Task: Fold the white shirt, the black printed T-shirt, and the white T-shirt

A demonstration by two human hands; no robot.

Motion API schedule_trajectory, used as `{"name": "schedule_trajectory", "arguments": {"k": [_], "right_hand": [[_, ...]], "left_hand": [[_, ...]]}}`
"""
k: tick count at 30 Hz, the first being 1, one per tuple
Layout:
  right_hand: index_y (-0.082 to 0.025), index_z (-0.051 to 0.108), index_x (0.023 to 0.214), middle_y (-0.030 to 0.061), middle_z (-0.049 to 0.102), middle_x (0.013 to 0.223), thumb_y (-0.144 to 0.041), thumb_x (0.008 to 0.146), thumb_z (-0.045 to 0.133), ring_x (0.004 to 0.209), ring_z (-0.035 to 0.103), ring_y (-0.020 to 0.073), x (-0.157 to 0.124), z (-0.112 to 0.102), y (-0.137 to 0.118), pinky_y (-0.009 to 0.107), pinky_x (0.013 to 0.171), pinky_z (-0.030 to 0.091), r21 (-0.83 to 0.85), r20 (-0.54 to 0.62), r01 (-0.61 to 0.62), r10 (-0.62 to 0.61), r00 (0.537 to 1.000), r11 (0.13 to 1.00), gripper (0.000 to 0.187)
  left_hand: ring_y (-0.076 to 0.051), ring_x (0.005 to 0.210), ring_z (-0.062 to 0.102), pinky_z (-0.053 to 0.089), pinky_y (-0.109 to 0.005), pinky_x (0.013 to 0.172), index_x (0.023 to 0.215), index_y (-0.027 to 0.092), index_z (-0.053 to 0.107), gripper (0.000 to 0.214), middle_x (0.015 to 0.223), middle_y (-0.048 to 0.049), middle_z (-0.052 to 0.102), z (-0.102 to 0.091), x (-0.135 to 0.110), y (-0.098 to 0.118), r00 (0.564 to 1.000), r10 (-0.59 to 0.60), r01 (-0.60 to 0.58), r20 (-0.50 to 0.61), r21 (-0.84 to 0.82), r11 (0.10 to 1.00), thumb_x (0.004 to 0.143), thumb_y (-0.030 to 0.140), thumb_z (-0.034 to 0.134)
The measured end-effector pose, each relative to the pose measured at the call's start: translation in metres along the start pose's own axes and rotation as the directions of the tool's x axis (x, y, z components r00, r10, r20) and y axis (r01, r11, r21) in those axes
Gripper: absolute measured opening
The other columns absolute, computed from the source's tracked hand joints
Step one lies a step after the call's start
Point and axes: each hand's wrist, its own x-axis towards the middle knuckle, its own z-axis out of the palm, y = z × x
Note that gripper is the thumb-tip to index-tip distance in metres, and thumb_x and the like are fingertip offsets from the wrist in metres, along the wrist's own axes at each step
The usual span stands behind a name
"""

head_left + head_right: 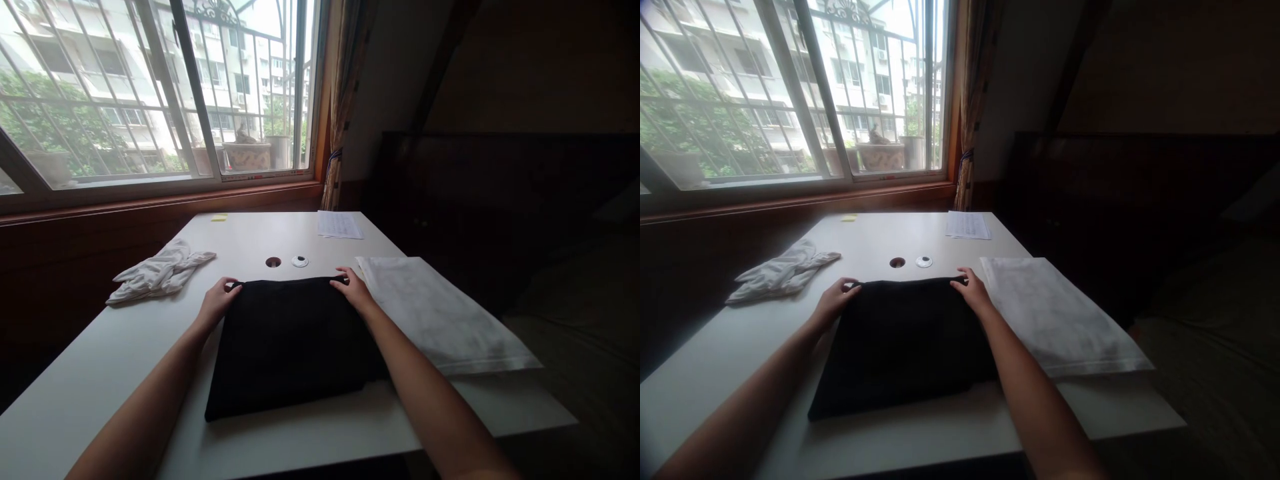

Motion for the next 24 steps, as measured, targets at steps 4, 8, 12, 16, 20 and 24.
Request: {"name": "schedule_trajectory", "arguments": {"k": [4,8,12,16,20,24], "right_hand": [[-0.021,0.068,0.103,0.0078,0.072,0.098,-0.043,0.089,0.064,0.091,0.067,0.0230,0.004,0.004,0.004,0.036,0.083,0.051,-0.052,-0.089,-0.026,0.021,0.996,0.998,0.027],[-0.021,0.066,0.102,0.0072,0.073,0.099,-0.040,0.088,0.065,0.087,0.066,0.0212,0.005,0.007,0.006,0.034,0.081,0.051,-0.092,-0.137,-0.008,-0.005,0.991,0.996,0.024],[-0.020,0.066,0.105,0.0068,0.072,0.097,-0.036,0.087,0.066,0.085,0.065,0.0208,0.003,0.006,0.011,0.034,0.080,0.050,-0.132,-0.152,0.018,-0.038,0.988,0.991,0.025],[-0.020,0.065,0.106,0.0065,0.070,0.099,-0.032,0.086,0.064,0.083,0.064,0.0194,0.000,0.006,0.013,0.034,0.081,0.052,-0.157,-0.157,0.060,-0.085,0.984,0.986,0.023],[-0.019,0.064,0.100,0.0083,0.064,0.106,-0.025,0.082,0.066,0.080,0.062,0.0197,-0.005,0.003,0.006,0.037,0.079,0.054,-0.184,-0.162,0.110,-0.140,0.977,0.977,0.018],[-0.022,0.062,0.086,0.0063,0.061,0.100,-0.022,0.082,0.070,0.096,0.060,0.0247,-0.018,-0.010,-0.022,0.042,0.092,0.051,-0.225,-0.115,0.231,-0.262,0.958,0.946,0.009]], "left_hand": [[-0.025,0.081,0.068,0.048,-0.032,0.076,0.106,0.023,0.070,0.036,0.083,-0.0041,0.071,-0.001,0.000,-0.007,0.997,0.058,-0.052,-0.052,0.111,0.992,0.087,0.052,0.060],[-0.025,0.083,0.067,0.049,-0.034,0.082,0.105,0.022,0.070,0.027,0.085,-0.0052,0.072,-0.004,0.001,-0.015,0.986,0.122,-0.100,-0.113,0.188,0.977,0.089,0.040,0.058],[-0.026,0.098,0.067,0.052,-0.036,0.090,0.113,0.017,0.070,0.035,0.109,-0.0128,0.070,-0.005,0.000,-0.021,0.964,0.219,-0.193,-0.151,0.172,0.966,0.092,0.038,0.051],[-0.028,0.117,0.062,0.052,-0.040,0.098,0.123,0.022,0.070,0.042,0.129,-0.0112,0.067,0.000,-0.003,-0.018,0.941,0.333,-0.326,-0.058,0.108,0.939,0.095,0.046,0.050],[-0.029,0.119,0.064,0.049,-0.045,0.107,0.123,0.025,0.071,0.045,0.126,-0.0082,0.072,0.005,-0.001,-0.013,0.926,0.373,-0.376,0.059,0.049,0.925,0.093,0.053,0.052],[-0.032,0.116,0.067,0.049,-0.049,0.106,0.121,0.022,0.072,0.049,0.120,-0.0101,0.075,0.004,0.004,-0.012,0.933,0.339,-0.344,0.118,0.023,0.939,0.088,0.054,0.057]]}}
